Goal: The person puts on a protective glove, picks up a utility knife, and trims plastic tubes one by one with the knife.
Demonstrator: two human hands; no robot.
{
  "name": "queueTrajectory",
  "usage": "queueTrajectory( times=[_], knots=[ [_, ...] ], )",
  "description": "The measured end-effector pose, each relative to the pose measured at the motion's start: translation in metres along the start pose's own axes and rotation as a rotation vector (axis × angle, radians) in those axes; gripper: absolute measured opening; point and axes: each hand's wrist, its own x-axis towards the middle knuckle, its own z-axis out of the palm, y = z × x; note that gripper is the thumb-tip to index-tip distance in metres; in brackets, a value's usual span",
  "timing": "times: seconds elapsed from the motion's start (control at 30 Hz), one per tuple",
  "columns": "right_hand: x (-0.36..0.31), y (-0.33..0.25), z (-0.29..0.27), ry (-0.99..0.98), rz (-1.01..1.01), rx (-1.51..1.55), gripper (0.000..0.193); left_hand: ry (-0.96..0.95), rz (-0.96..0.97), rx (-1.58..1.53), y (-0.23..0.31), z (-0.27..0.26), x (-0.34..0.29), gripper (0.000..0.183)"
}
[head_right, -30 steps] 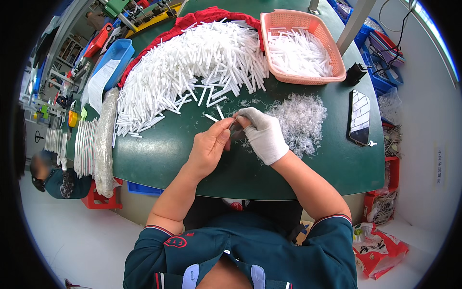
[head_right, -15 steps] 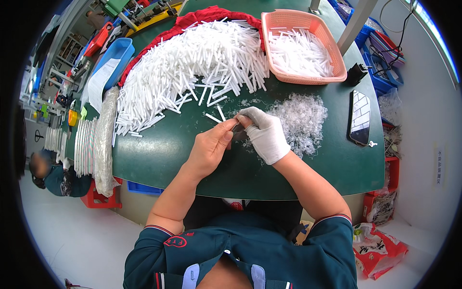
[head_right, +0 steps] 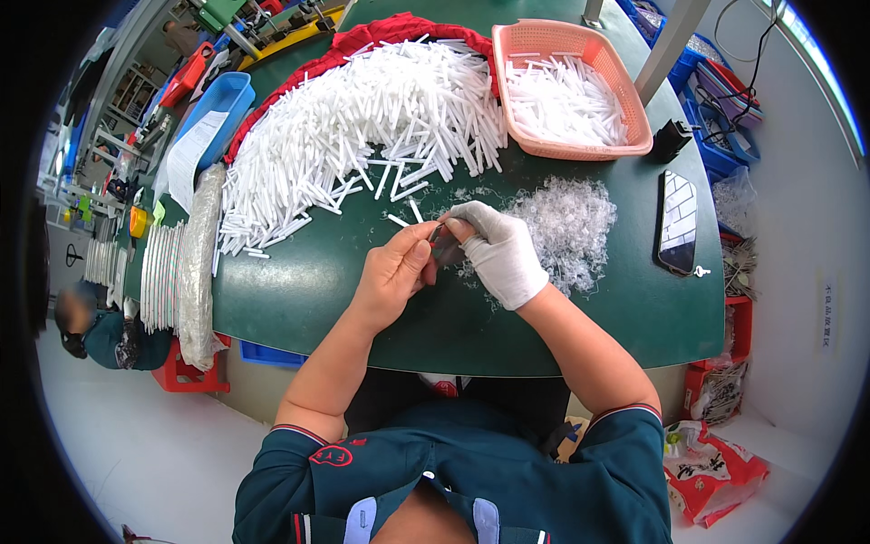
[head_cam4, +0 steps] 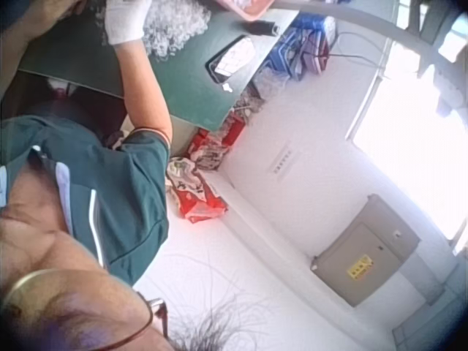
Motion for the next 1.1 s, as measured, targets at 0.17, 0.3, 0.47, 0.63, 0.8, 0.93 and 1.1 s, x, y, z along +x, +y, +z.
queueTrajectory(
  times=[0.17,0.3,0.47,0.63,0.8,0.93,1.1],
  knots=[
    [-0.0012,-0.0063,-0.0004,-0.002,0.025,-0.042,0.013,0.007,0.108,0.139,-0.0009,0.0011,0.0002,0.031],
    [-0.0019,-0.0074,0.0008,0.006,0.033,-0.072,0.011,0.005,0.113,0.182,0.0021,0.0005,0.0003,0.029],
    [-0.0018,-0.0062,0.0006,0.005,0.032,-0.086,0.011,0.007,0.122,0.221,0.0019,-0.0009,0.0012,0.029],
    [0.0006,0.0019,0.0008,0.008,-0.004,-0.024,0.014,0.002,0.057,0.108,0.0022,-0.0003,0.0004,0.031],
    [0.0009,0.0002,0.0004,-0.017,0.011,0.065,0.014,0.002,0.042,0.057,0.0023,-0.0003,0.0005,0.031],
    [0.0006,-0.0003,0.0004,-0.026,0.004,0.112,0.014,-0.013,-0.017,-0.017,0.0017,-0.0038,0.0002,0.031],
    [0.0007,-0.0032,-0.0007,-0.007,0.014,-0.013,0.014,-0.015,0.097,0.109,-0.0017,-0.0015,0.0006,0.030]
  ],
)
